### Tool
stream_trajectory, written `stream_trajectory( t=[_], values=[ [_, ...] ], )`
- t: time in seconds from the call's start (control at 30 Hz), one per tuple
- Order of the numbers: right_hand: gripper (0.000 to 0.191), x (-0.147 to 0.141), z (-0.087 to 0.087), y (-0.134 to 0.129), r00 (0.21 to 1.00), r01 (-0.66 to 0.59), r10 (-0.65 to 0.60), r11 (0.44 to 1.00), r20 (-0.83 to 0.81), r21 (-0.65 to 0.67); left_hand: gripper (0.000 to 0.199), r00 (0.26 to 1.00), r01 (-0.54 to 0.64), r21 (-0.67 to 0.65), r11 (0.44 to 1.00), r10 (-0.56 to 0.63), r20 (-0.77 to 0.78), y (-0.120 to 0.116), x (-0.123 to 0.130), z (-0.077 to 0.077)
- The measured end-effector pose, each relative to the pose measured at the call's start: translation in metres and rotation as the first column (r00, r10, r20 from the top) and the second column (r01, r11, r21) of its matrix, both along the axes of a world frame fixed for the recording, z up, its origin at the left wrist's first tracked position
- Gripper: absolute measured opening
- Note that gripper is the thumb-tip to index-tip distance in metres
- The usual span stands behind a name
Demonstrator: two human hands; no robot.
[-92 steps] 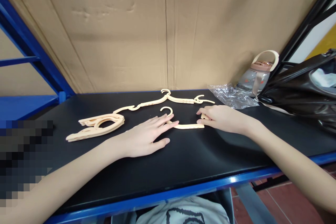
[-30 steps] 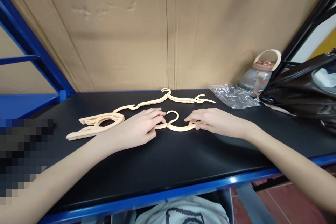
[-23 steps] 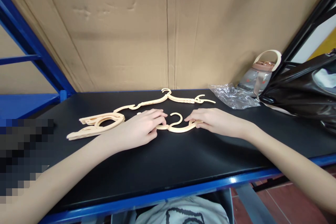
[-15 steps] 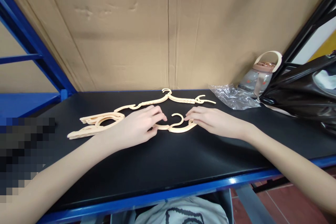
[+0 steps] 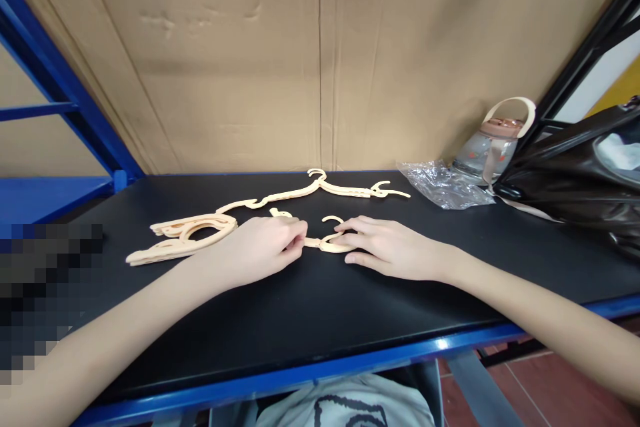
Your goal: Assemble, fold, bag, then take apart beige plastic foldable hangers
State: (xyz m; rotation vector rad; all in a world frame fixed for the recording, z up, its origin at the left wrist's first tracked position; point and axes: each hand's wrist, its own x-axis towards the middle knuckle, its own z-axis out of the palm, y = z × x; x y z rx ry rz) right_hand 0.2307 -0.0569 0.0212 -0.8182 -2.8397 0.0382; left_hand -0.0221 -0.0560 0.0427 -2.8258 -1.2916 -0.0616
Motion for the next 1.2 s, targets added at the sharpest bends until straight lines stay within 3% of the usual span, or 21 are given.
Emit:
stream_trajectory(
  t=[0.27, 0.53, 0.67, 0.87, 1.2],
  values=[
    [0.037, 0.001, -0.005, 0.002, 0.999, -0.01, 0.008, 0.998, 0.031, 0.068, 0.021, 0.996, 0.084, 0.003, 0.996, -0.084, 0.041, 0.005, -0.001, -0.01],
    [0.037, 0.0, -0.003, 0.001, 0.999, -0.013, 0.012, 0.999, 0.032, 0.05, 0.017, 0.995, 0.074, -0.022, 0.997, -0.073, 0.063, 0.003, 0.001, -0.007],
    [0.036, 0.0, -0.002, 0.001, 0.999, -0.016, 0.014, 0.998, 0.032, 0.059, 0.014, 0.992, 0.06, 0.039, 0.997, -0.064, 0.11, 0.002, 0.004, -0.009],
    [0.041, 0.0, -0.004, 0.003, 0.999, -0.005, 0.0, 0.994, 0.041, 0.106, 0.02, 0.973, 0.197, 0.064, 0.978, -0.203, 0.109, 0.001, 0.008, -0.013],
    [0.031, 0.004, -0.012, 0.016, 0.972, 0.217, -0.19, 0.951, -0.139, 0.218, 0.022, 0.975, 0.202, 0.092, 0.975, -0.209, 0.078, -0.001, 0.007, -0.013]
  ],
)
